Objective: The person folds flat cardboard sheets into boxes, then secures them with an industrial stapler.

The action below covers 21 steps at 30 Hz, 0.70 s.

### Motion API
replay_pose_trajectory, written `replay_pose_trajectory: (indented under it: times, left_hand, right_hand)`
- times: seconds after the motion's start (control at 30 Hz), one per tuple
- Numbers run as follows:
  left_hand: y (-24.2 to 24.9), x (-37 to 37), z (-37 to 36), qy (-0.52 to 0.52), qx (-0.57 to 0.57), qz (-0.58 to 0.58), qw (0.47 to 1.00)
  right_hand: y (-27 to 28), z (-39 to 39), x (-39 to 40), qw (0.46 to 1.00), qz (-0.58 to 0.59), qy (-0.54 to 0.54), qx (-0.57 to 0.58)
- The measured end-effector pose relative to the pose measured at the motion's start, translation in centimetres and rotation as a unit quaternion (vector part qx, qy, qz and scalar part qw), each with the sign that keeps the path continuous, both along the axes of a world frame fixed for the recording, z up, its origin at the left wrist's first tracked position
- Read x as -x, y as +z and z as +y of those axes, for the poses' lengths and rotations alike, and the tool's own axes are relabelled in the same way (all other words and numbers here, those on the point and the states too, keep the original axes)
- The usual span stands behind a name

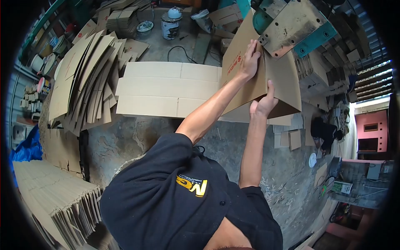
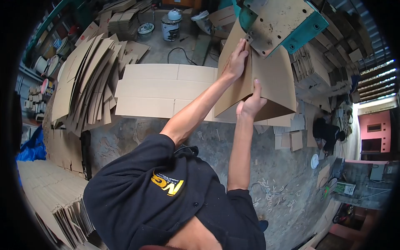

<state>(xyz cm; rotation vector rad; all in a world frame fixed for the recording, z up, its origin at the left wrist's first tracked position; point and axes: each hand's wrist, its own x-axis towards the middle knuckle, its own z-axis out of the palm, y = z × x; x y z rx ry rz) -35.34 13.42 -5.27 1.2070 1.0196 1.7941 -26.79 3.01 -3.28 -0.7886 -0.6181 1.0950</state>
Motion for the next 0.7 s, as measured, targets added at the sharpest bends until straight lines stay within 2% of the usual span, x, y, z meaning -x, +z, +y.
replay_pose_trajectory:
  times: [0.13,0.2,0.27,0.37,0.5,0.53,0.6,0.63,0.7]
  left_hand:
    - [-2.9,0.9,-2.8,-0.001,-0.008,0.004,1.0]
    - [-5.9,2.0,-5.8,-0.021,0.059,0.027,0.998]
    - [-9.5,2.5,-8.7,-0.035,0.064,-0.003,0.997]
    - [-13.0,4.2,-14.5,-0.091,0.144,-0.016,0.985]
    - [-13.3,5.9,-21.7,-0.169,0.276,-0.001,0.946]
    - [-13.4,6.1,-22.7,-0.175,0.28,0.0,0.944]
    - [-13.5,6.7,-24.7,-0.254,0.317,0.018,0.913]
    - [-13.1,6.9,-25.5,-0.244,0.321,0.014,0.915]
    - [-11.8,6.9,-26.8,-0.365,0.34,-0.032,0.866]
  right_hand:
    - [0.1,-2.4,-1.2,1.0,0.01,0.001,0.006]
    - [-0.3,-5.5,-2.4,1.0,0.006,0.007,0.007]
    - [0.6,-9.2,-2.9,0.999,0.015,-0.007,0.027]
    - [0.3,-14.1,-4.1,0.999,0.017,-0.016,0.043]
    - [-0.5,-19.7,-6.3,0.998,0.017,-0.031,0.061]
    - [-1.0,-20.9,-7.2,0.997,0.021,-0.036,0.069]
    - [-1.8,-23.6,-8.5,0.992,0.024,-0.068,0.101]
    - [-3.1,-25.3,-10.3,0.99,0.039,-0.052,0.123]
    - [-3.9,-28.7,-12.8,0.987,0.054,-0.027,0.149]
